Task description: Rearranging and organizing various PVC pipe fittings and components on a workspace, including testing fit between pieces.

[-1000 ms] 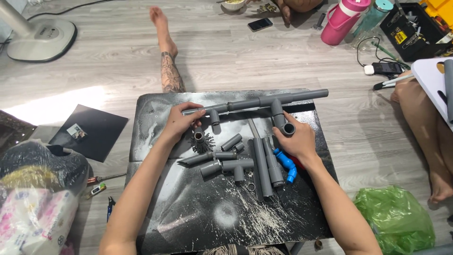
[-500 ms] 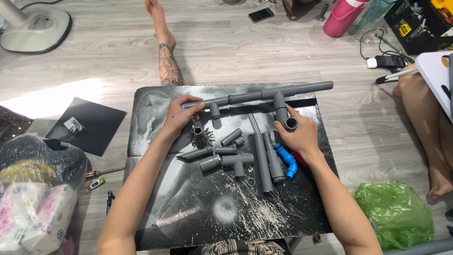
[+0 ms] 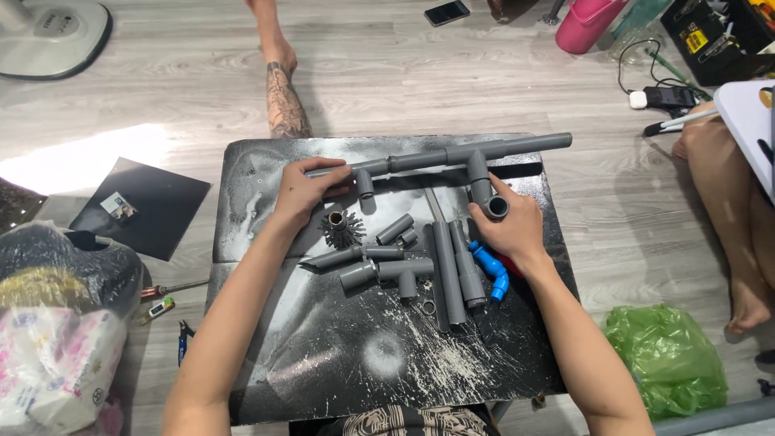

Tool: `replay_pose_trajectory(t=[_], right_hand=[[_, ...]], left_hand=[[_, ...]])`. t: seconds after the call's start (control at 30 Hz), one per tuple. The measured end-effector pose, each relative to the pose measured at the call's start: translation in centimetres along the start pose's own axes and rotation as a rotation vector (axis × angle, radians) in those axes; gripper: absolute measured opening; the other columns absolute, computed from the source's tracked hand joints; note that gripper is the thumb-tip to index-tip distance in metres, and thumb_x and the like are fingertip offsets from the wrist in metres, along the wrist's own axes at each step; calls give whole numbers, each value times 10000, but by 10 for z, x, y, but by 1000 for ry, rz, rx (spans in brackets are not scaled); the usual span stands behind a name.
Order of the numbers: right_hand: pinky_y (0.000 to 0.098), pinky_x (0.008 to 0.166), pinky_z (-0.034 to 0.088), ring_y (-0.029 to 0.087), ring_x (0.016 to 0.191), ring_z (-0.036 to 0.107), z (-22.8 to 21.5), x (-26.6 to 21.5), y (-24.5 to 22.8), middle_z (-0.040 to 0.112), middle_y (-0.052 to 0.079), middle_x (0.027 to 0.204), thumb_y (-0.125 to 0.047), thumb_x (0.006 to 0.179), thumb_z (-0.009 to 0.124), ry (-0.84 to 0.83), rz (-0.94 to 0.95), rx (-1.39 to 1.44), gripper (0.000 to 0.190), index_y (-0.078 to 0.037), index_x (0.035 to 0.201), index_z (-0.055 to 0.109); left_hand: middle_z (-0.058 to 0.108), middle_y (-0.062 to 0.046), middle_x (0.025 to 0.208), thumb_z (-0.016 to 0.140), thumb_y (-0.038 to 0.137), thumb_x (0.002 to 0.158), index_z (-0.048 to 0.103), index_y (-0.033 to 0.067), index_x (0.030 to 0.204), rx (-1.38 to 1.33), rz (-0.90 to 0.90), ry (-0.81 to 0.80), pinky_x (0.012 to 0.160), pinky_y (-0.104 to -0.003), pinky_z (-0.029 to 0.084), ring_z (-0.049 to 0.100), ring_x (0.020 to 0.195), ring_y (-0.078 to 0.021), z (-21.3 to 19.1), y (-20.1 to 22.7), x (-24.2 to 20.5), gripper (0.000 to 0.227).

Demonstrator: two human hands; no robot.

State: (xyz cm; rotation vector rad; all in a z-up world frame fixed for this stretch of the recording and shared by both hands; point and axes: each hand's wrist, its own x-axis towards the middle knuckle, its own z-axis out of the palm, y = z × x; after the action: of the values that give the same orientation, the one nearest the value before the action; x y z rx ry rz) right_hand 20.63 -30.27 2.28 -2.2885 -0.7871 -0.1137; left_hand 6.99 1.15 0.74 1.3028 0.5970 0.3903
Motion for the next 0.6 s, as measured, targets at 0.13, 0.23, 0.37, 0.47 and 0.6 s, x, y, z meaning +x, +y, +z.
replay_pose_trajectory(t=[0.13,0.23,0.37,0.47,0.6], right_hand=[[384,606,518,351,646,727,3,1,6,712,197,682,-315,793,772,-12,20,35,607,-17,1316,695],[371,607,518,339,630,722,5,0,8,711,188,673,-307,797,767,-10,24,30,602,-17,1320,693],[385,612,518,352,648,727,8,1,11,714,192,684,-303,777,769,-8,27,27,614,-27,1321,696],[388,618,520,359,661,730,10,1,14,718,195,699,-304,768,770,-10,27,30,622,-36,1324,696],[395,620,530,366,666,732,8,0,12,723,196,702,-291,763,775,-8,37,33,614,-37,1317,698]], left_hand=[[648,-222,982,880,115,813,731,-76,1065,30,5,11,737,-420,696,757,849,-374,-1,-7,8,349],[637,-214,985,878,115,820,731,-77,1066,41,17,18,730,-412,695,755,855,-381,-2,-9,9,345],[610,-204,994,866,117,830,732,-74,1052,30,6,35,739,-399,693,750,868,-386,-2,-11,11,321],[603,-202,986,861,109,832,736,-68,1036,20,10,45,729,-398,697,751,845,-389,-3,-13,13,297],[601,-191,981,850,93,834,740,-63,1017,19,21,43,723,-400,700,749,841,-392,-2,-10,12,264]])
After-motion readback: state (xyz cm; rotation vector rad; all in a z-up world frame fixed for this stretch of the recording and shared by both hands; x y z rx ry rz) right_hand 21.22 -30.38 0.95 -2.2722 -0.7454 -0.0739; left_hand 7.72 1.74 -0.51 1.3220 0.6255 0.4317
